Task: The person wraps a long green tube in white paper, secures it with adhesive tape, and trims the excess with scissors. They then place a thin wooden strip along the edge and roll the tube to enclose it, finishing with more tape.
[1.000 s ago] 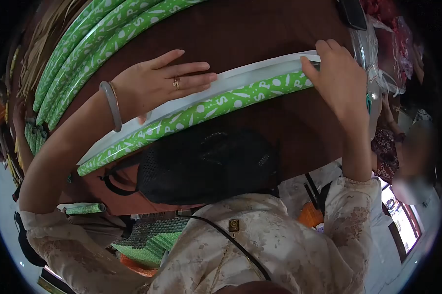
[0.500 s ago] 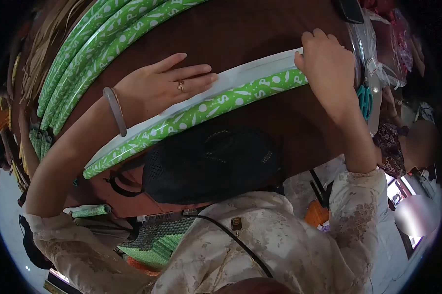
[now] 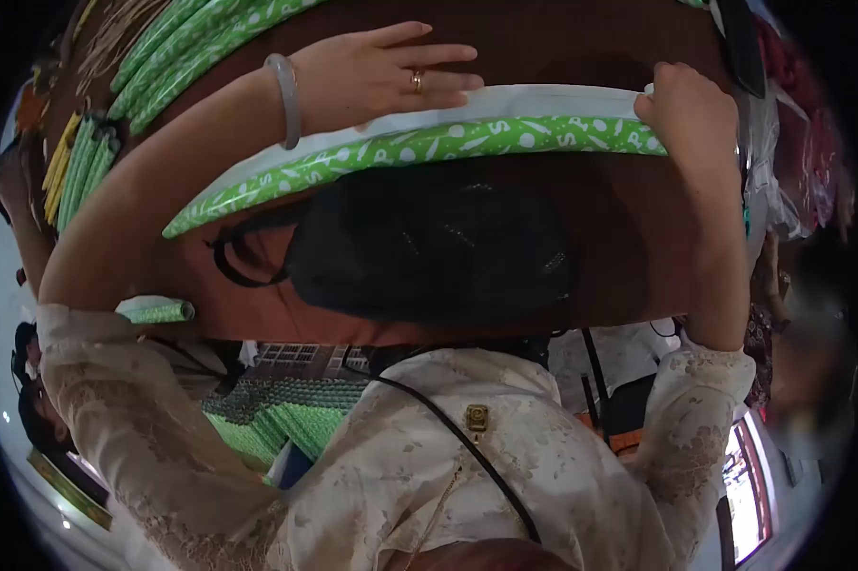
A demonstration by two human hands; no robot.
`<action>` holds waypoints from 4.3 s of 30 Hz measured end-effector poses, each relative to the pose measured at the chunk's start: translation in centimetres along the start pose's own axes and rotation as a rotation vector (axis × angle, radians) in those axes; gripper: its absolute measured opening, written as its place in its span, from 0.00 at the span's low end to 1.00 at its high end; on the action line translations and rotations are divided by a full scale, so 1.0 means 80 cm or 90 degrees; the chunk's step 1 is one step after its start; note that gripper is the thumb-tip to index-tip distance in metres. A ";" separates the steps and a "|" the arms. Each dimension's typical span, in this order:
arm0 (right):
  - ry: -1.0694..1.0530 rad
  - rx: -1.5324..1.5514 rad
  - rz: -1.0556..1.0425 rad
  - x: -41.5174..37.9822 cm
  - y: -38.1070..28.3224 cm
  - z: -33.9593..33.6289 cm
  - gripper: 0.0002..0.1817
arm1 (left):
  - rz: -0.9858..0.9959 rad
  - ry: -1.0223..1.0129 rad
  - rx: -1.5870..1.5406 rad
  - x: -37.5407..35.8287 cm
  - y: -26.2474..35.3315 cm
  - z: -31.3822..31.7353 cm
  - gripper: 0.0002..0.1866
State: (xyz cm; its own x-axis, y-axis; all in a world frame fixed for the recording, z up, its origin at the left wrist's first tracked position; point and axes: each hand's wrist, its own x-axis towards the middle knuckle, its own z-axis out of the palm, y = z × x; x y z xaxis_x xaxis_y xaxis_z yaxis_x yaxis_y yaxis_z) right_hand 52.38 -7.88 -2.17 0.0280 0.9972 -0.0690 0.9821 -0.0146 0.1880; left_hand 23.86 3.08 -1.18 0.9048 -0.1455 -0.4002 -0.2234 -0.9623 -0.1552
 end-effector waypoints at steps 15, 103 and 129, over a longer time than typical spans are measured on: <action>0.009 0.027 -0.034 -0.001 0.015 0.009 0.08 | -0.215 -0.015 -0.014 -0.118 0.047 0.028 0.34; 0.296 0.176 0.137 -0.102 0.183 0.043 0.17 | 0.189 0.048 -0.070 0.288 -0.076 -0.115 0.71; 0.221 -0.006 0.206 -0.069 0.151 0.019 0.15 | 0.185 0.032 -0.107 0.294 -0.078 -0.110 0.72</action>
State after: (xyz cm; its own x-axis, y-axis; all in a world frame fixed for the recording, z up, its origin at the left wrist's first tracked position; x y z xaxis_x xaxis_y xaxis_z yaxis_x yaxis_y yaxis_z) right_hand 64.34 -13.65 -0.99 0.2672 0.9066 0.3265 0.9313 -0.3300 0.1543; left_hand 49.69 3.62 -1.69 0.8296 -0.4260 -0.3609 -0.4151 -0.9029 0.1115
